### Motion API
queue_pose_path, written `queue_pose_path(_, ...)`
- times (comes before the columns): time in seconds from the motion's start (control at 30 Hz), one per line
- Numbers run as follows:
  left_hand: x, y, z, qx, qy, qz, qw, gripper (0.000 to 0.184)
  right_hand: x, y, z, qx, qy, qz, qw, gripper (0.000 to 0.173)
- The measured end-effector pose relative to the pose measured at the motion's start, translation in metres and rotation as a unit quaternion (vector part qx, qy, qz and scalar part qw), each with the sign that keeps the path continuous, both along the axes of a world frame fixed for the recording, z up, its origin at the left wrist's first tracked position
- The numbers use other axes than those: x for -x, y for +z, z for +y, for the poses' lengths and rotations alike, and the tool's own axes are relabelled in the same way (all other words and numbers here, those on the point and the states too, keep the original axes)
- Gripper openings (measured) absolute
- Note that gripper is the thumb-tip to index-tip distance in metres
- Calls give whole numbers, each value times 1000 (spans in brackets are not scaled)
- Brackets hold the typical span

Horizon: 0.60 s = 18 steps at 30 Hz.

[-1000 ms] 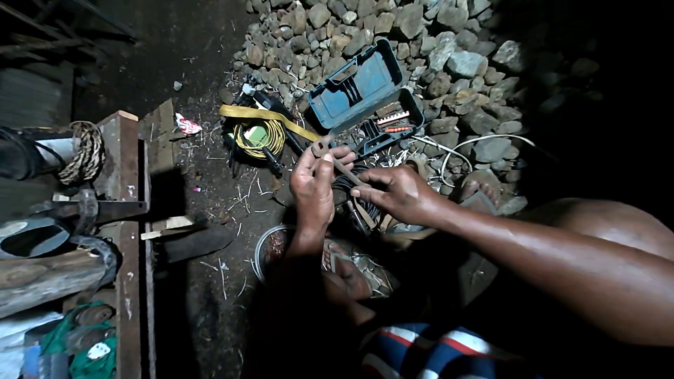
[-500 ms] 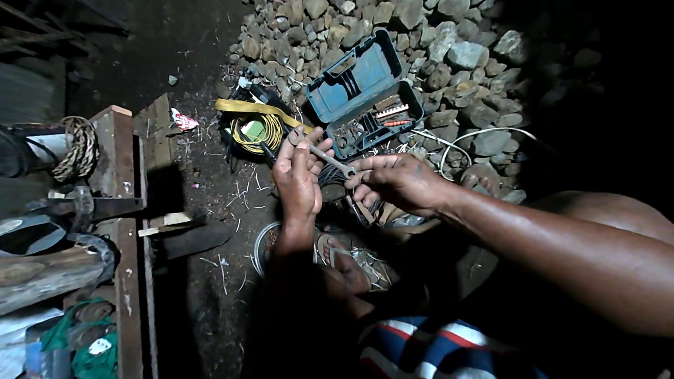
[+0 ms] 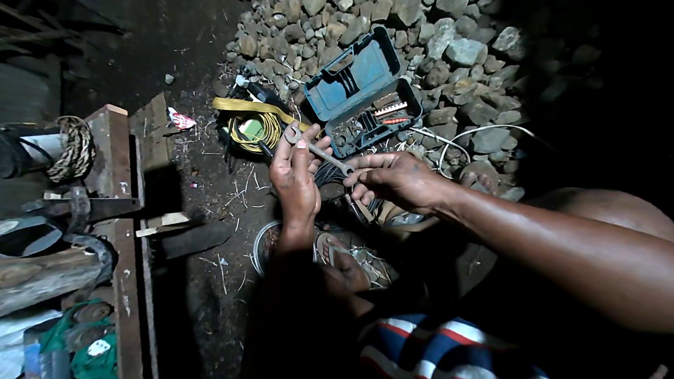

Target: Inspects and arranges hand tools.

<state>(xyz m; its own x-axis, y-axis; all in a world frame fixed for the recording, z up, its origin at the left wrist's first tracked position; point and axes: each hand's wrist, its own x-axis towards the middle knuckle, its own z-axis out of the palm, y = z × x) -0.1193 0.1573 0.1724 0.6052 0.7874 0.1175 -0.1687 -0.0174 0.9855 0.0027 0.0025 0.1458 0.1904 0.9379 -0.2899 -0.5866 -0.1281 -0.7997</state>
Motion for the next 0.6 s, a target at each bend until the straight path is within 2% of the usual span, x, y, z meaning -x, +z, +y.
queue_pose_path(0.47, 5, 2, -16, -9, -89, 43, 995, 55, 1, -11, 4, 34, -15, -109, 993, 17)
queue_pose_path(0.6, 5, -2, -19, -10, -103, 53, 993, 55, 1, -14, 4, 40, -26, -126, 991, 15)
